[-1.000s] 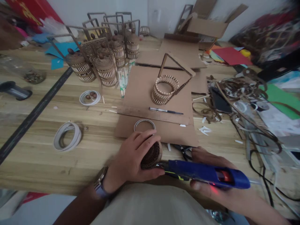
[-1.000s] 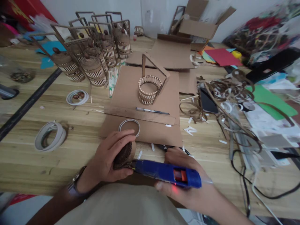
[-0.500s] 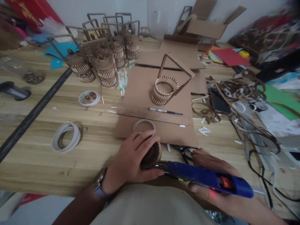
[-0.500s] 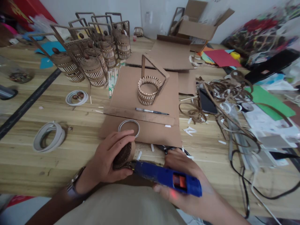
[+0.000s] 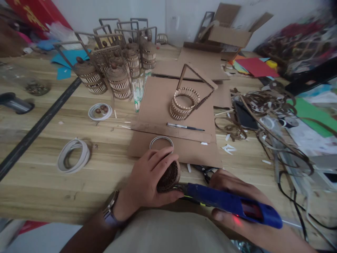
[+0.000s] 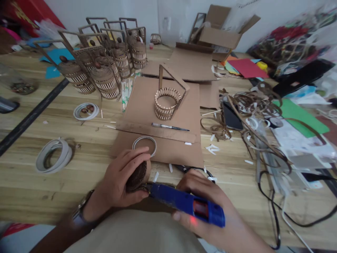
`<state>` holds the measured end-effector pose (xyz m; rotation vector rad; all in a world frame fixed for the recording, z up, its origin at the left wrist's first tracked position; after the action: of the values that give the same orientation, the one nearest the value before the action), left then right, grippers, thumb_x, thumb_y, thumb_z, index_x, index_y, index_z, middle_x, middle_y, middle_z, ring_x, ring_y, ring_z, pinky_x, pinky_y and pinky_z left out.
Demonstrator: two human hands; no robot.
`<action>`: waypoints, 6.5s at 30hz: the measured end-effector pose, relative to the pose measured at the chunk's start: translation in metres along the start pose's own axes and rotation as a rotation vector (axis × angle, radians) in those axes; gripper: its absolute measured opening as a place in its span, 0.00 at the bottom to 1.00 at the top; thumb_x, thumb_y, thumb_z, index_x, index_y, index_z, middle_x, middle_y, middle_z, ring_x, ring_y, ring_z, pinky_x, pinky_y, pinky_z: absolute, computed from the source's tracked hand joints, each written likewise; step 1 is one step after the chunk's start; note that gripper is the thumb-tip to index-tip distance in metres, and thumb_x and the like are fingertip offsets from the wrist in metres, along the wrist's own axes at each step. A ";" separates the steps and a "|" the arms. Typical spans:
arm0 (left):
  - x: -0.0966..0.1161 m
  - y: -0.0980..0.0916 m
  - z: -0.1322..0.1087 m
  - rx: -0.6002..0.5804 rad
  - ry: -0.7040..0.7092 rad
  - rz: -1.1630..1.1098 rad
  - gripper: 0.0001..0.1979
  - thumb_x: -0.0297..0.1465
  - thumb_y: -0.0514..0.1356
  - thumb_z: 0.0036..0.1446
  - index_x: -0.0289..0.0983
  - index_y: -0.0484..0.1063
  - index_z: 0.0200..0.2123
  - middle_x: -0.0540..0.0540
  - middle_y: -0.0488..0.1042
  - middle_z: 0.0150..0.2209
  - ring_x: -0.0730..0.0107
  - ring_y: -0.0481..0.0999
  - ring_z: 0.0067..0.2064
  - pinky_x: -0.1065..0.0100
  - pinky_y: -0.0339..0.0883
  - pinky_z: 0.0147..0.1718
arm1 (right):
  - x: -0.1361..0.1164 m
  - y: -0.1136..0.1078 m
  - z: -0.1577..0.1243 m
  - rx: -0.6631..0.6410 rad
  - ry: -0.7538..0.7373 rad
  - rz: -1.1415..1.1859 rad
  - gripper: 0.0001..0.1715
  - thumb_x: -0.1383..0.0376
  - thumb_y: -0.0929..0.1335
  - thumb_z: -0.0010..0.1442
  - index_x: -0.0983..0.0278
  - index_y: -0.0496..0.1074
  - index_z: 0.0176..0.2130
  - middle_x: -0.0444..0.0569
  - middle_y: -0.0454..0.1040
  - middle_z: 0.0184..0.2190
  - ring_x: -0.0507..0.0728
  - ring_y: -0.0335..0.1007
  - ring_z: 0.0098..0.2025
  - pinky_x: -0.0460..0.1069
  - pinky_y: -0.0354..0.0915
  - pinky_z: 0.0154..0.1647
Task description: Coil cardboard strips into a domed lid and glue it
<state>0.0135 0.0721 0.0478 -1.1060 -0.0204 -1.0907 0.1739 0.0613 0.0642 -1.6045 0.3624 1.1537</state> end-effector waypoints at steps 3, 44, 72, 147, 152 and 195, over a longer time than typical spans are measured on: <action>0.000 0.000 0.000 0.006 -0.002 0.007 0.32 0.54 0.51 0.62 0.35 0.60 0.58 0.31 0.71 0.55 0.50 0.74 0.49 0.53 0.68 0.47 | -0.002 -0.001 0.000 0.012 -0.022 -0.027 0.16 0.53 0.70 0.60 0.60 0.68 0.27 0.44 0.68 0.24 0.55 0.67 0.28 0.49 0.63 0.27; -0.002 0.000 -0.002 -0.013 -0.026 0.038 0.33 0.51 0.56 0.60 0.35 0.59 0.60 0.31 0.70 0.57 0.48 0.73 0.51 0.52 0.67 0.49 | -0.004 0.000 -0.016 0.153 -0.182 -0.247 0.16 0.58 0.71 0.58 0.59 0.61 0.29 0.40 0.61 0.22 0.54 0.59 0.25 0.50 0.54 0.27; -0.003 0.000 -0.003 0.001 -0.026 0.050 0.34 0.54 0.52 0.61 0.36 0.59 0.61 0.32 0.70 0.57 0.48 0.73 0.51 0.51 0.67 0.49 | -0.002 0.004 -0.019 0.110 -0.130 -0.203 0.13 0.57 0.69 0.61 0.58 0.63 0.30 0.43 0.61 0.24 0.56 0.60 0.28 0.51 0.54 0.27; 0.001 -0.004 -0.002 0.038 -0.037 0.084 0.32 0.52 0.52 0.62 0.34 0.61 0.58 0.30 0.71 0.56 0.48 0.73 0.52 0.52 0.68 0.49 | -0.012 0.000 -0.020 0.234 -0.183 -0.255 0.18 0.53 0.69 0.62 0.59 0.62 0.28 0.41 0.63 0.21 0.54 0.61 0.24 0.51 0.56 0.27; 0.002 -0.003 -0.002 0.028 -0.027 0.075 0.32 0.52 0.51 0.63 0.34 0.60 0.59 0.30 0.70 0.56 0.48 0.73 0.53 0.51 0.67 0.50 | -0.021 -0.004 -0.015 0.260 -0.194 -0.294 0.21 0.50 0.67 0.64 0.59 0.61 0.27 0.40 0.62 0.20 0.53 0.60 0.22 0.50 0.56 0.26; 0.010 -0.002 -0.005 -0.004 0.008 -0.080 0.30 0.49 0.43 0.67 0.35 0.56 0.62 0.31 0.66 0.60 0.50 0.68 0.56 0.52 0.62 0.54 | -0.017 -0.002 -0.012 0.201 -0.137 -0.128 0.25 0.46 0.66 0.63 0.61 0.65 0.24 0.42 0.64 0.19 0.54 0.64 0.22 0.50 0.62 0.25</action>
<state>0.0147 0.0618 0.0515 -1.1125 -0.0564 -1.1669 0.1733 0.0461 0.0787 -1.3472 0.2734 1.0870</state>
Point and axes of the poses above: each hand's wrist, its own z-axis towards the middle knuckle, its own y-axis out of the palm, x = y × z, the point moved 9 cm from there along z, towards the middle knuckle
